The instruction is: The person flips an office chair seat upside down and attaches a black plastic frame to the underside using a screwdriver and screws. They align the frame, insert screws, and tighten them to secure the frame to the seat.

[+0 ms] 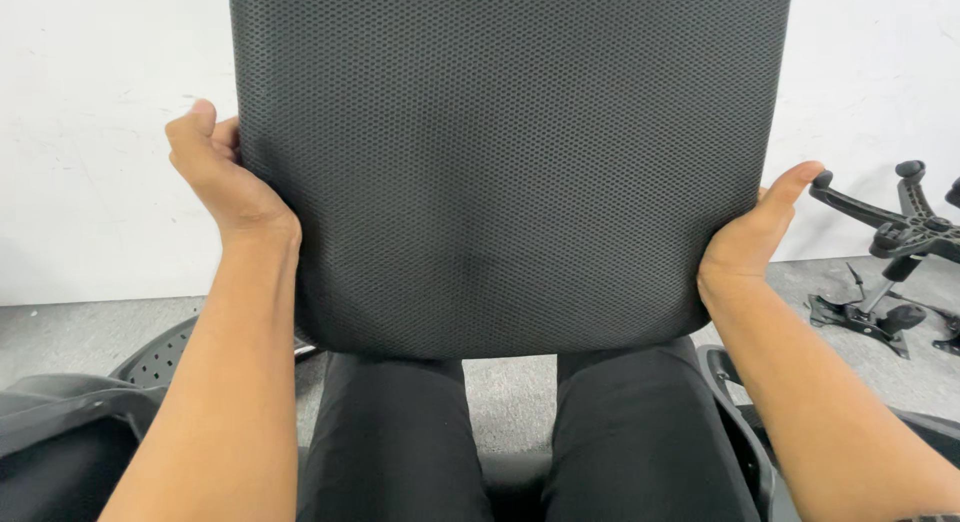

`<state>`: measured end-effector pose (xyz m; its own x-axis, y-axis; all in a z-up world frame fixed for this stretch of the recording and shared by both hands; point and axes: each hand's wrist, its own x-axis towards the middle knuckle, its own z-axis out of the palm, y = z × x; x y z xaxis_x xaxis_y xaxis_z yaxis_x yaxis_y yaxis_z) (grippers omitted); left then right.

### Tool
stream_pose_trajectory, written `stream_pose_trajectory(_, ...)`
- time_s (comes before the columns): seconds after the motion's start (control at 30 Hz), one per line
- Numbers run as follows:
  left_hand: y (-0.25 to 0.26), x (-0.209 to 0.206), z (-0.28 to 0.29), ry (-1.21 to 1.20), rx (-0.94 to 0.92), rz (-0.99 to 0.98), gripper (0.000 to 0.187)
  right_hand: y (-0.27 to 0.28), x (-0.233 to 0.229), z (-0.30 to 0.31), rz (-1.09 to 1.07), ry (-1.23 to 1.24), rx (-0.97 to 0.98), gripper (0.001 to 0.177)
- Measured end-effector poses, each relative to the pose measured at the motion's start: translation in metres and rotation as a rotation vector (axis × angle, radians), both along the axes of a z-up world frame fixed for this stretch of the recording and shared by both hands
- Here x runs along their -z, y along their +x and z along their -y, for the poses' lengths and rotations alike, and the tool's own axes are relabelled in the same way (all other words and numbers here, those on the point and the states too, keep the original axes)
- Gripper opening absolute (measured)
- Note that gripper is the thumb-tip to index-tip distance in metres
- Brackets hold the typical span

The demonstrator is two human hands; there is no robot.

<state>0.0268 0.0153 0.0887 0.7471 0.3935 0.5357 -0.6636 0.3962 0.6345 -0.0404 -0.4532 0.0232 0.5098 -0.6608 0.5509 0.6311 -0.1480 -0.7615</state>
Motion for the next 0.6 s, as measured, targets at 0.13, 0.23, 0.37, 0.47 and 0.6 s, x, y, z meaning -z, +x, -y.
stream_pose_trajectory(0.13,-0.012,-0.006,0.005,0.139,0.031,-0.058,0.094,0.004,-0.001,0.003,0.030,0.014,-0.161,0.118)
stream_pose_trajectory(0.23,-0.015,-0.016,0.008,0.246,0.054,-0.054,0.100,0.005,0.001,0.005,0.029,0.060,-0.217,0.123)
stream_pose_trajectory(0.37,-0.014,-0.024,0.006,0.369,-0.005,-0.067,0.108,0.006,0.003,0.006,-0.003,0.088,-0.244,0.127)
stream_pose_trajectory(0.47,-0.016,-0.031,0.003,0.379,0.031,-0.131,0.108,0.007,0.003,0.003,-0.017,0.081,-0.228,0.130)
stream_pose_trajectory(0.6,-0.022,-0.047,-0.001,0.421,0.166,-0.147,0.110,0.006,0.003,0.001,-0.011,0.094,-0.230,0.131)
